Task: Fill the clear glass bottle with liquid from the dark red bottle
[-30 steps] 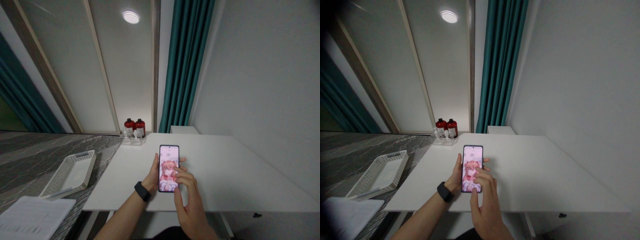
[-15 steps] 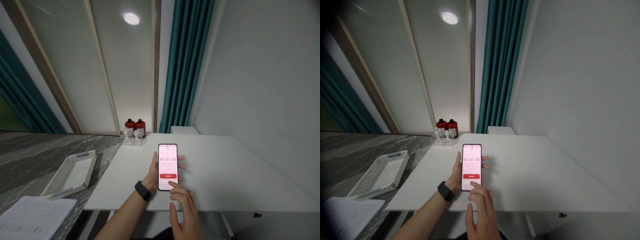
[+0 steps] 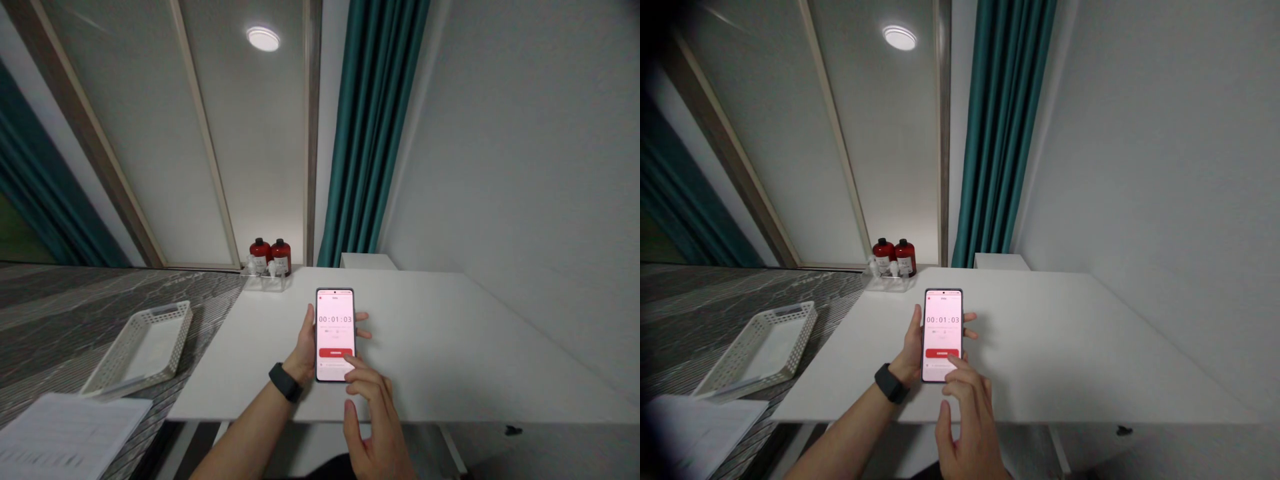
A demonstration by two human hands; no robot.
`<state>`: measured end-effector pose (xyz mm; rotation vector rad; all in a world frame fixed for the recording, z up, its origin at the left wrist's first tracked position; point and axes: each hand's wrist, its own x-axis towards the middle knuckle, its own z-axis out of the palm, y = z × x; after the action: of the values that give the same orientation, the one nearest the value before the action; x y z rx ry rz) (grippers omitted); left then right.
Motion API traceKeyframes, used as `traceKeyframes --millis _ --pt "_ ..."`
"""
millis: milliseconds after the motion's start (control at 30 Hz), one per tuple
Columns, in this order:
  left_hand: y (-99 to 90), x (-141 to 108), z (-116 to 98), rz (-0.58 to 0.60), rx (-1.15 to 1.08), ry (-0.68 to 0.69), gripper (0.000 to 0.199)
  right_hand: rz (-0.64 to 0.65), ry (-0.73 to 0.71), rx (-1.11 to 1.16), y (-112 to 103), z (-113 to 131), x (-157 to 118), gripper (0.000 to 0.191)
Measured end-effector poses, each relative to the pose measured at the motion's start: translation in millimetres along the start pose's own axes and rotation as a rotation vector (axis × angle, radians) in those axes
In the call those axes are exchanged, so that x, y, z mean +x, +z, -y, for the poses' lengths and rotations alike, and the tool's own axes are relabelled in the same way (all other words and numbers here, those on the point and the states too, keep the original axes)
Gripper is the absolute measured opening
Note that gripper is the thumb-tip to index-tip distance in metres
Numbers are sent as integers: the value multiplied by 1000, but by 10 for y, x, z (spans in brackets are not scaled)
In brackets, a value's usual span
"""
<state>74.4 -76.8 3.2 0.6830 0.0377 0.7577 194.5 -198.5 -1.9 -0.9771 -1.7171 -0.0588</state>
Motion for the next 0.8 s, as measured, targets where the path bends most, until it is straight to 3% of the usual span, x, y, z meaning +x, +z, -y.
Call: traceKeyframes --millis 800 --pt "51 14 -14 9 0 38 91 14 -17 -12 -39 -12 27 25"
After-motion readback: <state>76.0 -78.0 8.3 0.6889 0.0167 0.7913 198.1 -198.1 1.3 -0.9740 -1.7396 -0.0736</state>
